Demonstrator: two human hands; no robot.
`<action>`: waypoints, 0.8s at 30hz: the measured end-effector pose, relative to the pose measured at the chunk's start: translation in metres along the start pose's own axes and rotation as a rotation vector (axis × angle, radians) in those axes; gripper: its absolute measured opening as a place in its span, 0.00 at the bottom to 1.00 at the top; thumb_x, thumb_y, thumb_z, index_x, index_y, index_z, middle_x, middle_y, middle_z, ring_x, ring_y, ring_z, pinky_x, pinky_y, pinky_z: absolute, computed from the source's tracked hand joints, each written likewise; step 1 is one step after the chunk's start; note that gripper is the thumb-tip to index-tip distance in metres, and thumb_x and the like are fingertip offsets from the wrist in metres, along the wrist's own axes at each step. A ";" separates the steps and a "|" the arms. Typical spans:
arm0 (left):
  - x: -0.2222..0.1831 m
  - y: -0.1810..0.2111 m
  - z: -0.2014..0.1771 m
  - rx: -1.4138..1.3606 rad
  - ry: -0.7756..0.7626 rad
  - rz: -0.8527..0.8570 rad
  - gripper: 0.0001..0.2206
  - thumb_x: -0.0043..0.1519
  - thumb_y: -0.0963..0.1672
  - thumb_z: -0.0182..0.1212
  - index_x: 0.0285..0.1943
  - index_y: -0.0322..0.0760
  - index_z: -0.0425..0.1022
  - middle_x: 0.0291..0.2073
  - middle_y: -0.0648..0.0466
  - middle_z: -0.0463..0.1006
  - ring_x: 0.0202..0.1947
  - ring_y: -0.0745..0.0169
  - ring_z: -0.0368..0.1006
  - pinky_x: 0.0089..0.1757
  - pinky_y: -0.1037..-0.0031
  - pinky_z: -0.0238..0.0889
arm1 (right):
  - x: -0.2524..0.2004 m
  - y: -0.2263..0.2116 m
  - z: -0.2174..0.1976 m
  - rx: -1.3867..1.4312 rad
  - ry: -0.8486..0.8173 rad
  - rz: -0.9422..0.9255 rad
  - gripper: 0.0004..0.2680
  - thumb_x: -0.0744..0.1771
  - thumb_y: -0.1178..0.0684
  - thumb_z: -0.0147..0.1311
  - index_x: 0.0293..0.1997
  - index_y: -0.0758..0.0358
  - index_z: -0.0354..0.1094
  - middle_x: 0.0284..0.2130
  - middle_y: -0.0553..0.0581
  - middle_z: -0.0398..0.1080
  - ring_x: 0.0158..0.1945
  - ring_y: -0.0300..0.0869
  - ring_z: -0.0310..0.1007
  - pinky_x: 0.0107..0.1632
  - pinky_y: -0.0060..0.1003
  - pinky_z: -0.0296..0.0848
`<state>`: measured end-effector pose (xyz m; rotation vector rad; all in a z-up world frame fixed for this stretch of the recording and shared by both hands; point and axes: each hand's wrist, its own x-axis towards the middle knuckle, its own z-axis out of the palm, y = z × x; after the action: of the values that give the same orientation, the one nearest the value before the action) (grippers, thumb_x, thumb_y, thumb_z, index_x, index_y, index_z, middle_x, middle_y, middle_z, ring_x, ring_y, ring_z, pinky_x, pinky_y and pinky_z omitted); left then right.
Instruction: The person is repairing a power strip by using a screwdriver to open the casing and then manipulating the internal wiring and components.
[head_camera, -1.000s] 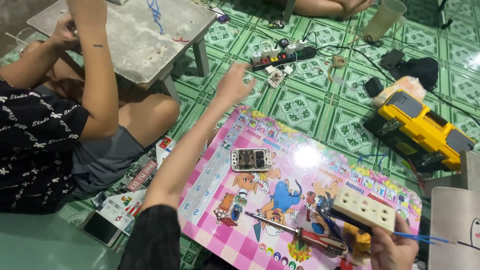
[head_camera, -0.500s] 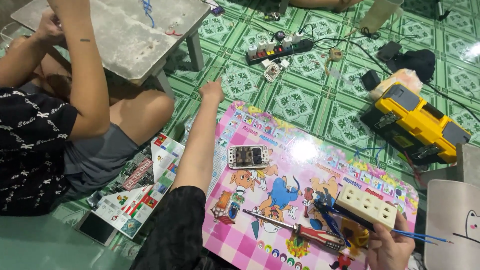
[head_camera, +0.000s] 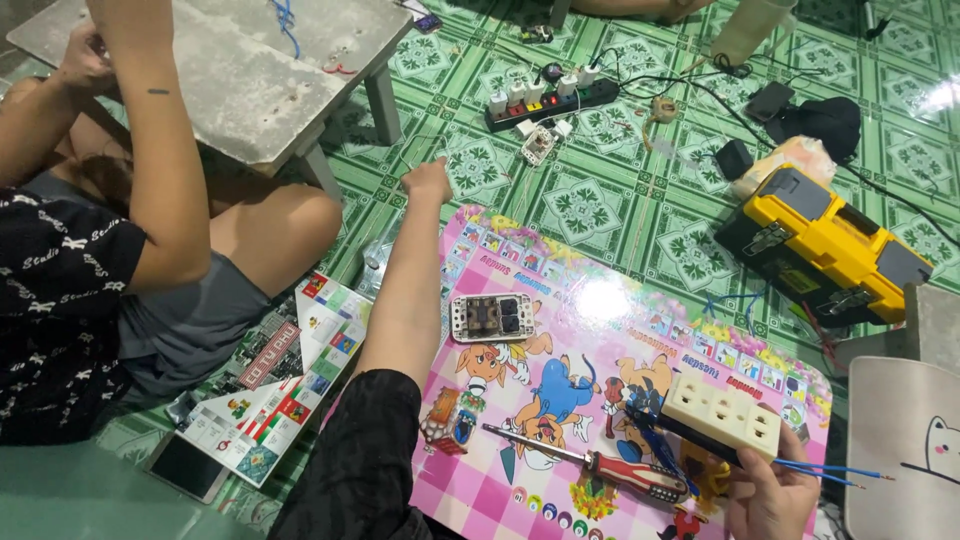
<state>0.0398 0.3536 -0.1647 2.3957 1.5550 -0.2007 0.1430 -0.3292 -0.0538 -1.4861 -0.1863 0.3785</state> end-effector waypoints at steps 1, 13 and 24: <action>0.006 0.003 -0.001 0.000 0.005 0.004 0.23 0.60 0.40 0.58 0.66 0.54 0.69 0.47 0.49 0.81 0.45 0.49 0.79 0.43 0.56 0.73 | 0.002 0.004 -0.003 0.004 0.002 -0.004 0.25 0.62 0.63 0.54 0.70 0.62 0.61 0.43 0.59 0.72 0.24 0.26 0.63 0.20 0.12 0.53; 0.029 0.005 -0.009 0.030 0.036 -0.031 0.31 0.63 0.43 0.55 0.78 0.60 0.55 0.54 0.46 0.78 0.46 0.49 0.79 0.41 0.58 0.72 | 0.006 0.013 -0.005 0.020 0.000 0.002 0.26 0.62 0.65 0.52 0.70 0.63 0.60 0.42 0.59 0.72 0.23 0.25 0.60 0.20 0.12 0.50; 0.025 0.007 -0.010 0.036 -0.050 -0.022 0.37 0.62 0.41 0.55 0.81 0.61 0.48 0.56 0.45 0.77 0.46 0.50 0.78 0.44 0.58 0.69 | 0.006 0.014 -0.002 0.029 -0.001 0.024 0.27 0.60 0.67 0.52 0.70 0.63 0.61 0.44 0.61 0.73 0.26 0.29 0.66 0.21 0.14 0.55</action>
<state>0.0567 0.3761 -0.1607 2.3826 1.5688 -0.2924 0.1471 -0.3287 -0.0684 -1.4609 -0.1632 0.4000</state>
